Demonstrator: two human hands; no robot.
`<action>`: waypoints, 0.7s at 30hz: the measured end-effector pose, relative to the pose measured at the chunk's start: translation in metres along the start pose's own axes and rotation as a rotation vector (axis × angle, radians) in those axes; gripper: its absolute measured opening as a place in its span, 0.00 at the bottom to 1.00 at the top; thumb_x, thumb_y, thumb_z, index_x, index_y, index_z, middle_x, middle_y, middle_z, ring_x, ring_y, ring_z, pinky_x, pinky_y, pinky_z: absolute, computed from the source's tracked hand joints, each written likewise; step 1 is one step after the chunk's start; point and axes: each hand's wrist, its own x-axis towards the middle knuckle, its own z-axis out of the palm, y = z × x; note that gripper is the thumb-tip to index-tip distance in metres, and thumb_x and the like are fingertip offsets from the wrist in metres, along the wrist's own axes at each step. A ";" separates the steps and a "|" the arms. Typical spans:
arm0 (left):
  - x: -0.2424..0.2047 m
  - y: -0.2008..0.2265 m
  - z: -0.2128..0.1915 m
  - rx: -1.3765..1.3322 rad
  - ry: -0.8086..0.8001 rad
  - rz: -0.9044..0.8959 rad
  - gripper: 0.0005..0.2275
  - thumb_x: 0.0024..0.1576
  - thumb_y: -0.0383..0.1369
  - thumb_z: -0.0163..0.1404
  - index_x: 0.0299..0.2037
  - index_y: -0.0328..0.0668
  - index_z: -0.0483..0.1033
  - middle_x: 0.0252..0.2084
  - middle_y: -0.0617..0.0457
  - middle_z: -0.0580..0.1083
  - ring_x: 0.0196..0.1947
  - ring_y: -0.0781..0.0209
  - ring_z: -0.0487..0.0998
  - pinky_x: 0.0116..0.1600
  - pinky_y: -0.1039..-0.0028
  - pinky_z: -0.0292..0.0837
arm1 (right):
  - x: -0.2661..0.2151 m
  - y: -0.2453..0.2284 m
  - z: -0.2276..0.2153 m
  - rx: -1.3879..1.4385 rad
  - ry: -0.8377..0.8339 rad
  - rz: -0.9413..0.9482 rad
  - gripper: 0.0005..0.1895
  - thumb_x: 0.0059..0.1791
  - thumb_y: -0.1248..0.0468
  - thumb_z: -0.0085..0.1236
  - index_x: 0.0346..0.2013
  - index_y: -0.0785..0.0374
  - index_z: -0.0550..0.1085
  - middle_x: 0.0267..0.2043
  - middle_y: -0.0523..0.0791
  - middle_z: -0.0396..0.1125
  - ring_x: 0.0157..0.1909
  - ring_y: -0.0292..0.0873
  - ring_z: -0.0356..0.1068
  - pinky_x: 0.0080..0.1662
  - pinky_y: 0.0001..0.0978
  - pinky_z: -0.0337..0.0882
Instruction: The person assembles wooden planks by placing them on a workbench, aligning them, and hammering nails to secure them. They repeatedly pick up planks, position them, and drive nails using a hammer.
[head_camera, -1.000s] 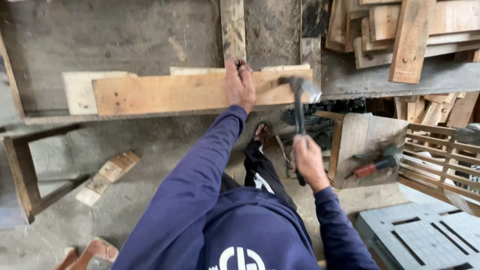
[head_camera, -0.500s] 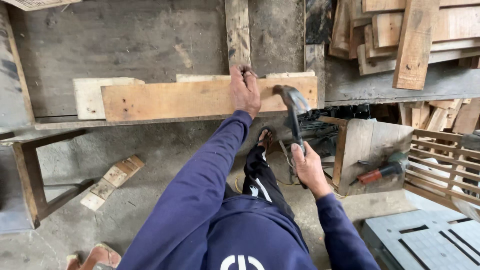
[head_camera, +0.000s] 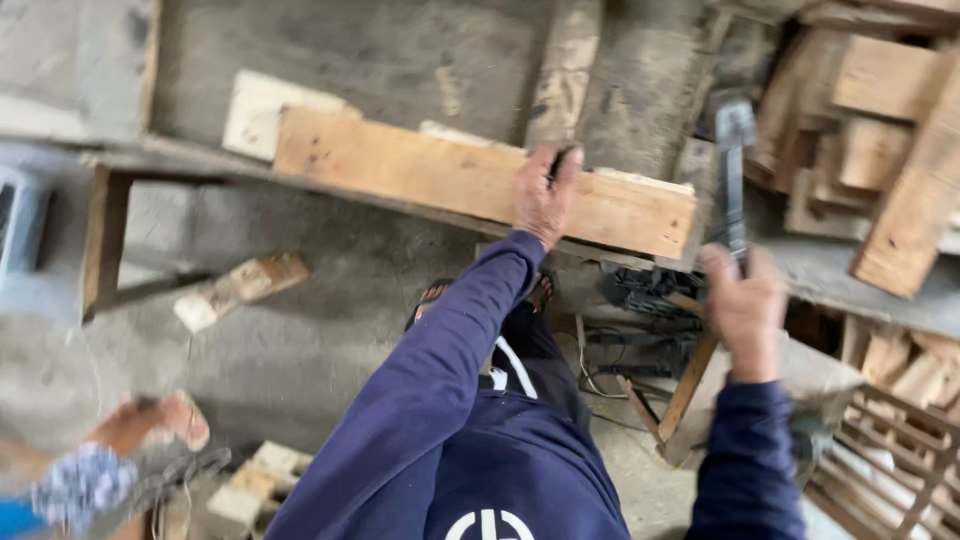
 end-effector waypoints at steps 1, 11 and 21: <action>-0.012 0.003 -0.006 -0.065 0.025 -0.028 0.09 0.66 0.34 0.52 0.47 0.36 0.77 0.40 0.50 0.79 0.41 0.65 0.77 0.49 0.75 0.75 | 0.021 0.011 -0.007 -0.033 0.000 0.013 0.20 0.57 0.51 0.64 0.47 0.67 0.76 0.34 0.49 0.70 0.34 0.46 0.69 0.39 0.41 0.69; -0.097 -0.019 -0.199 0.135 0.729 -0.316 0.07 0.61 0.28 0.55 0.46 0.35 0.80 0.42 0.55 0.78 0.43 0.69 0.76 0.51 0.78 0.73 | 0.119 0.046 0.005 -0.582 0.091 -0.512 0.21 0.54 0.55 0.69 0.54 0.67 0.78 0.45 0.57 0.72 0.52 0.63 0.71 0.54 0.50 0.70; 0.056 -0.002 -0.376 0.673 0.421 -0.124 0.20 0.62 0.40 0.59 0.62 0.43 0.76 0.49 0.44 0.78 0.48 0.53 0.77 0.55 0.64 0.71 | -0.071 -0.195 0.159 0.246 -0.776 -0.313 0.18 0.50 0.62 0.60 0.55 0.60 0.76 0.47 0.48 0.75 0.49 0.44 0.77 0.50 0.34 0.75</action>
